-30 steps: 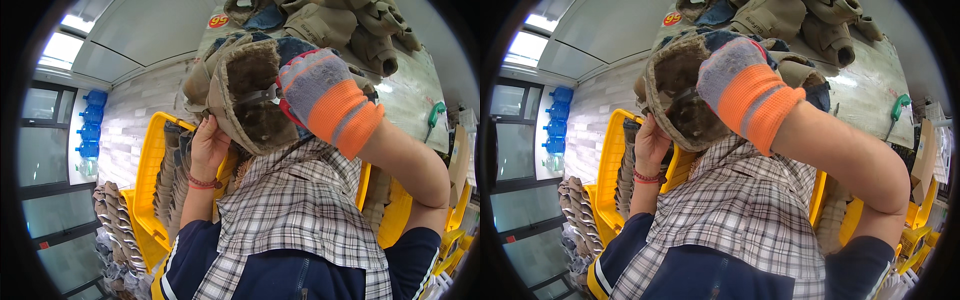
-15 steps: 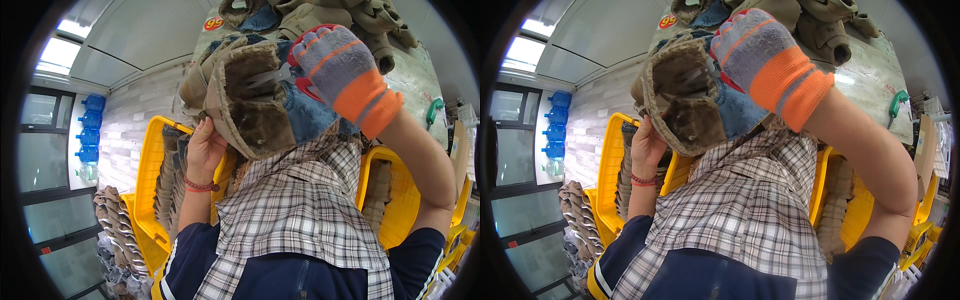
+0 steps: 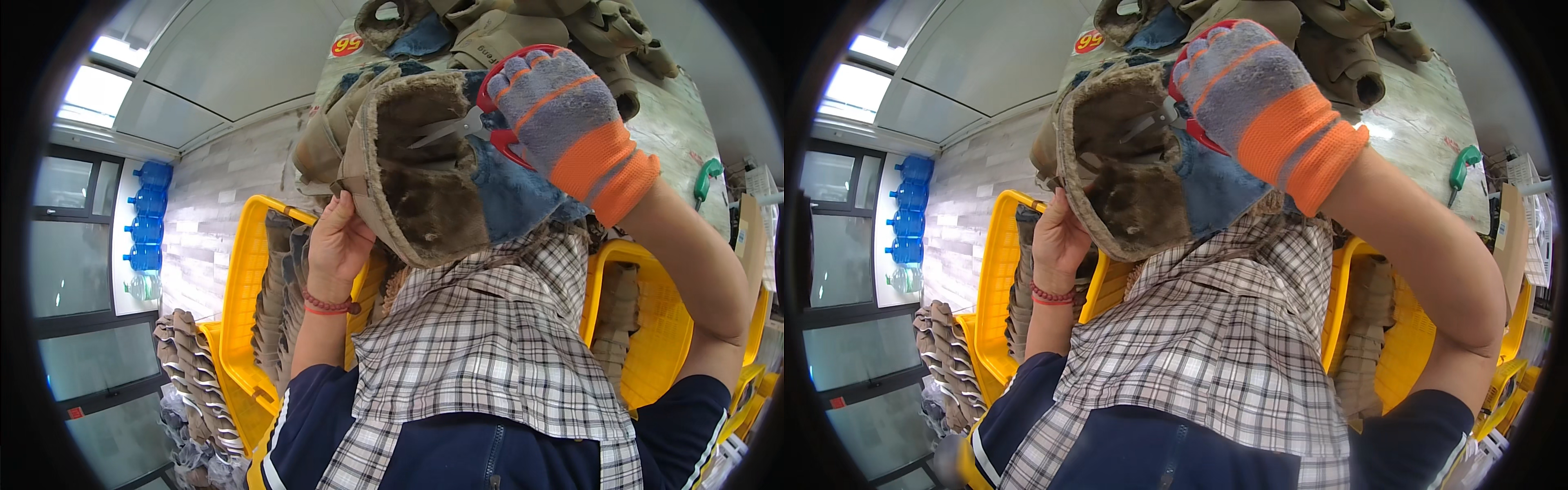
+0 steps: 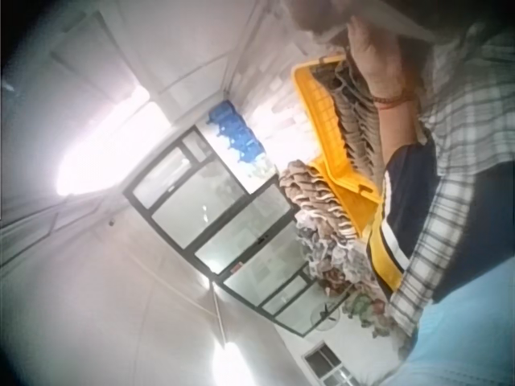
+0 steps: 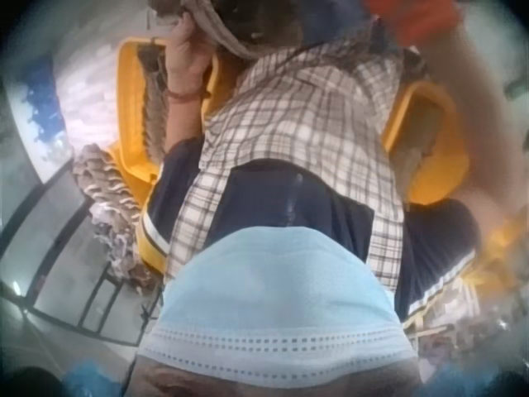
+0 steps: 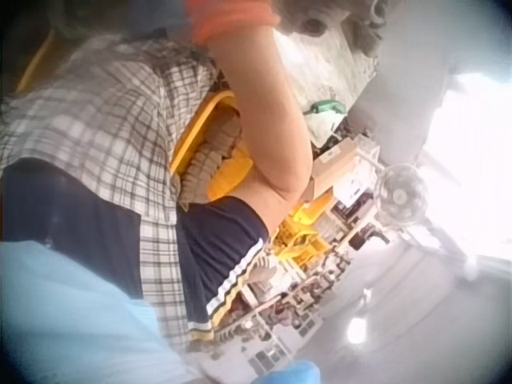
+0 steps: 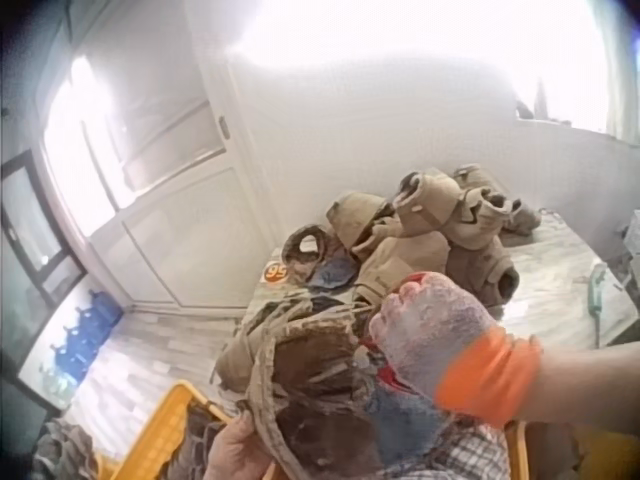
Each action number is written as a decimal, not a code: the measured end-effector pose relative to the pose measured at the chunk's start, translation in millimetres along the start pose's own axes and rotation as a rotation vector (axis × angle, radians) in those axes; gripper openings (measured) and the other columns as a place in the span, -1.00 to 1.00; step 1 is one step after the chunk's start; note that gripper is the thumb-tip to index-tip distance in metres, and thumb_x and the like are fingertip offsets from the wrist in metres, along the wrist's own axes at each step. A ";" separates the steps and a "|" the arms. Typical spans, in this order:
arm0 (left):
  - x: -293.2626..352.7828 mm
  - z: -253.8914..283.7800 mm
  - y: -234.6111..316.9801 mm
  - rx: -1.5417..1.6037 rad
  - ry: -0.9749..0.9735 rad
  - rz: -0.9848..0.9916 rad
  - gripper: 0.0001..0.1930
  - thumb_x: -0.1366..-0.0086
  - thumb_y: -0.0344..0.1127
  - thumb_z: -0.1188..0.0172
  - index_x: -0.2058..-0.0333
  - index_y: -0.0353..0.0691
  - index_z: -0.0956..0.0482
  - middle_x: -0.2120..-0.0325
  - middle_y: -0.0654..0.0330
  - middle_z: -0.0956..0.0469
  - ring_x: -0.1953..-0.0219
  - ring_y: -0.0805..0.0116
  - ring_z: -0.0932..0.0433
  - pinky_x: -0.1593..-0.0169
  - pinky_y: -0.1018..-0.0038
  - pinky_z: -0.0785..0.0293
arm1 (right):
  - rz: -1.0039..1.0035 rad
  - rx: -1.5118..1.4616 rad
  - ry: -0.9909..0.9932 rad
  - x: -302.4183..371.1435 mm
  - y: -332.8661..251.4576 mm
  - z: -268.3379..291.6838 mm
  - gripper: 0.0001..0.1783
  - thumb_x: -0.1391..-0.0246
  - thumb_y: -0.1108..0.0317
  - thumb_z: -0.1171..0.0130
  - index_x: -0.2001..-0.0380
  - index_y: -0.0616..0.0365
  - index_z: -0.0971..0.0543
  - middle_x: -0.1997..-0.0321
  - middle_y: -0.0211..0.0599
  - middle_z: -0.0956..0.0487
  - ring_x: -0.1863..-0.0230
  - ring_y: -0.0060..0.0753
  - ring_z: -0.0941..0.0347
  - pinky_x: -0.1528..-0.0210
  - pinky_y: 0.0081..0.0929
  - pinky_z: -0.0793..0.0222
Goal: The person trims the interior lining of several beige slip-on shoes using red-handled scissors and a green electric rotary cutter. They repeatedly pick up shoes from a pile, cut away excess material inside, and place the trimmed shoes into a yellow basket.
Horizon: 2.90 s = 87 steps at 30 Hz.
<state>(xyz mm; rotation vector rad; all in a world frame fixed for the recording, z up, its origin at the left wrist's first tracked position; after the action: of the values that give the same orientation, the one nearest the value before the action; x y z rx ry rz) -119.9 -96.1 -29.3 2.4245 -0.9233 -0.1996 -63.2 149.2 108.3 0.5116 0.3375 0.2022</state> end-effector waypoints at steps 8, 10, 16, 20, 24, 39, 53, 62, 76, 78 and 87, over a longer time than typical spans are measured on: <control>-3.1 -2.2 0.8 -0.029 -0.090 0.048 -0.68 -0.36 -0.34 0.04 -0.05 -0.29 -0.34 0.01 0.11 -0.46 -0.05 0.24 -0.44 -0.15 0.27 -0.35 | -0.077 -0.117 0.041 20.5 9.3 2.3 -0.57 0.21 0.11 -0.33 0.25 0.05 -0.53 0.33 -0.33 -0.54 0.24 -0.31 -0.48 0.11 -0.37 -0.36; -1.1 -15.2 0.0 -0.129 -0.037 -0.082 -0.68 -0.36 -0.35 0.05 -0.06 -0.27 -0.33 -0.01 0.11 -0.45 -0.07 0.23 -0.43 -0.16 0.26 -0.35 | -0.101 -0.275 0.126 30.6 24.7 3.9 -0.66 0.14 0.14 -0.33 0.28 0.02 -0.57 0.36 -0.32 -0.60 0.31 -0.42 -0.55 0.29 -0.51 -0.45; -25.4 -87.8 -38.4 -0.352 -0.296 -0.258 -0.67 -0.32 -0.44 0.01 -0.06 -0.29 -0.34 0.02 0.10 -0.46 -0.02 0.31 -0.45 -0.09 0.37 -0.37 | -0.713 -1.808 0.292 114.5 15.6 6.3 -0.46 0.24 0.30 -0.44 0.14 0.22 -0.49 0.31 -0.36 -0.57 0.29 -0.49 -0.47 0.20 -0.53 -0.40; -42.2 -137.1 -107.4 -0.780 -0.374 -0.151 -0.66 -0.27 -0.35 -0.11 0.03 -0.39 -0.38 0.23 0.14 -0.52 0.21 0.42 -0.49 0.08 0.54 -0.39 | -1.014 -1.708 0.650 151.9 -27.9 3.9 -0.35 0.19 0.51 -0.35 -0.05 0.31 -0.38 0.09 -0.21 -0.55 0.07 -0.41 -0.46 -0.01 -0.48 -0.36; -73.7 -142.6 -78.1 -1.561 -0.606 -0.722 -0.84 -0.18 -0.36 -0.17 0.27 -0.28 -0.54 0.15 0.00 -0.54 0.06 0.13 -0.48 0.02 0.35 -0.39 | -1.275 -1.527 0.705 197.6 -31.1 -28.6 -0.49 0.06 0.50 -0.23 -0.01 0.34 -0.39 0.13 -0.24 -0.54 0.12 -0.43 -0.46 0.04 -0.53 -0.37; -161.6 -88.4 -45.6 -2.143 -0.194 -0.880 -0.59 -0.18 0.05 -0.11 0.16 -0.11 -0.57 0.26 0.27 -0.57 0.22 0.25 -0.46 0.13 0.32 -0.26 | -0.884 -1.497 0.618 86.7 -4.1 -229.8 -0.47 0.04 0.40 -0.22 -0.03 0.32 -0.39 0.06 -0.17 -0.54 0.04 -0.29 -0.45 -0.04 -0.44 -0.33; -363.2 -132.3 2.8 -1.778 -0.191 -0.642 -0.56 -0.12 -0.11 -0.20 0.04 -0.14 -0.51 0.29 -0.02 -0.56 0.20 0.14 -0.54 0.10 0.32 -0.43 | -1.075 -2.020 0.767 152.5 -30.1 -212.4 -0.43 -0.18 -0.05 0.01 0.00 0.26 -0.37 0.29 -0.35 -0.53 0.46 -0.66 -0.39 0.49 -0.72 -0.28; -394.1 -192.1 -20.4 -1.230 -0.257 -0.562 -0.75 -0.22 -0.30 -0.15 0.18 -0.30 -0.54 0.32 0.28 -0.59 0.31 0.48 -0.51 0.18 0.46 -0.43 | -1.207 -1.922 0.722 223.0 -19.4 -176.5 -0.33 -0.08 -0.12 -0.10 -0.03 0.27 -0.37 0.41 -0.36 -0.49 0.52 -0.68 -0.32 0.54 -0.74 -0.21; -82.0 -37.0 25.7 -0.095 -0.124 -0.037 -0.63 -0.39 -0.24 0.10 -0.07 -0.33 -0.34 -0.02 0.08 -0.44 -0.05 0.18 -0.44 -0.10 0.19 -0.39 | -0.464 -0.610 0.273 109.2 57.3 35.7 -0.63 0.25 0.36 -0.33 0.31 0.13 -0.45 0.42 -0.21 -0.48 0.39 -0.12 -0.43 0.34 -0.35 -0.35; -58.4 -28.5 7.5 -0.057 -0.066 0.014 -0.63 -0.39 -0.25 0.10 -0.07 -0.34 -0.34 -0.02 0.07 -0.44 -0.06 0.19 -0.43 -0.11 0.21 -0.39 | -0.358 -0.495 0.198 89.4 50.9 38.5 -0.62 0.29 0.36 -0.33 0.31 0.11 -0.46 0.37 -0.20 -0.49 0.31 -0.11 -0.44 0.27 -0.33 -0.37; -18.4 9.3 -23.7 0.000 0.034 0.097 -0.66 -0.39 -0.28 0.11 0.00 -0.42 -0.39 0.05 0.04 -0.50 0.00 0.24 -0.48 -0.14 0.31 -0.38 | -0.173 -0.261 -0.354 38.8 -1.9 -4.5 -0.65 0.15 0.09 -0.25 0.31 0.03 -0.55 0.35 -0.30 -0.56 0.26 -0.32 -0.51 0.24 -0.40 -0.43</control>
<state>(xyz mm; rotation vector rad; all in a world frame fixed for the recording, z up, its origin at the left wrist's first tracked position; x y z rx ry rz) -123.1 -73.3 -50.7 2.3688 -1.0221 -0.1232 -28.7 160.1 93.4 0.2502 0.0074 -0.0141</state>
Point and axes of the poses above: each hand's wrist, its own x-axis away from the middle knuckle, its own z-axis out of the back of the hand, y = z × x, the point moved 4 cm from there along -x, towards the middle knuckle
